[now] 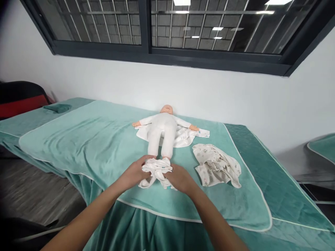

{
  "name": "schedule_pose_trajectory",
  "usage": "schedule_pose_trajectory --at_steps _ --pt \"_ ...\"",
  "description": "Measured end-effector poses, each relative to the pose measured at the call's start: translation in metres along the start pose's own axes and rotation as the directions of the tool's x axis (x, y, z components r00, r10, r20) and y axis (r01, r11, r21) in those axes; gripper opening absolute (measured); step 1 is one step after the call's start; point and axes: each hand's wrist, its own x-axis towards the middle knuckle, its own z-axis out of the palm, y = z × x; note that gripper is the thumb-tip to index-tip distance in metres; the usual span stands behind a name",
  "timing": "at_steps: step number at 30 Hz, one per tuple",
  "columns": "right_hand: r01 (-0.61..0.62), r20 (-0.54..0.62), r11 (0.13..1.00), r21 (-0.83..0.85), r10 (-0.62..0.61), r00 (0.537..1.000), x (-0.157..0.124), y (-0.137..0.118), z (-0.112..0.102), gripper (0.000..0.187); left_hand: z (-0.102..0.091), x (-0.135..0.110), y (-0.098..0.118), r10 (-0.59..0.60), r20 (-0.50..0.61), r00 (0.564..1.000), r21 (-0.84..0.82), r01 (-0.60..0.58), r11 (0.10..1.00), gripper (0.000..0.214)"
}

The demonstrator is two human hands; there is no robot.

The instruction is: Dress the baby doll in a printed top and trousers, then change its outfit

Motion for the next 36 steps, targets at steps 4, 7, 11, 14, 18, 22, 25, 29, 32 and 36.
schedule_pose_trajectory --at_steps 4,7,11,14,18,22,25,29,32,36 --pt "-0.073 0.229 0.956 0.285 0.006 0.973 -0.004 0.0 -0.014 0.032 -0.013 -0.006 0.006 0.046 0.175 0.983 -0.27 0.003 0.963 0.058" --pt "-0.027 0.308 0.917 0.399 -0.106 0.946 -0.008 -0.002 -0.026 0.041 -0.028 -0.01 0.018 0.104 0.308 0.946 -0.259 -0.021 0.966 0.051" --pt "0.094 0.362 0.955 0.282 -0.197 0.911 -0.014 -0.016 -0.053 0.036 -0.063 -0.012 0.043 0.173 0.471 0.865 -0.036 -0.177 0.984 0.042" --pt "0.218 0.326 0.975 -0.028 -0.198 0.925 -0.021 -0.036 -0.078 0.029 -0.089 -0.017 0.07 0.164 0.609 0.776 0.143 -0.311 0.94 0.034" --pt "0.357 0.301 0.88 -0.313 -0.264 0.916 -0.031 -0.071 -0.105 0.029 -0.11 -0.025 0.111 0.213 0.59 0.779 0.235 -0.418 0.877 0.022" --pt "0.438 0.182 0.793 -0.423 -0.4 0.898 -0.038 -0.106 -0.122 0.021 -0.117 -0.03 0.146 0.325 0.363 0.873 0.37 -0.455 0.81 0.022" --pt "0.504 0.122 0.78 -0.37 -0.497 0.859 -0.047 -0.129 -0.128 0.013 -0.119 -0.035 0.163 0.433 0.223 0.873 0.286 -0.484 0.827 0.018" --pt "0.499 -0.004 0.852 -0.157 -0.506 0.863 -0.06 -0.149 -0.134 0.008 -0.124 -0.042 0.17 0.435 0.257 0.863 0.052 -0.462 0.885 0.031" --pt "0.484 -0.003 0.875 0.0 -0.484 0.875 -0.067 -0.155 -0.137 0.015 -0.13 -0.045 0.169 0.381 0.422 0.823 -0.073 -0.388 0.919 0.046" --pt "0.504 0.165 0.857 0.105 -0.515 0.841 -0.074 -0.157 -0.143 0.028 -0.134 -0.046 0.168 0.38 0.499 0.779 -0.149 -0.355 0.923 0.046"
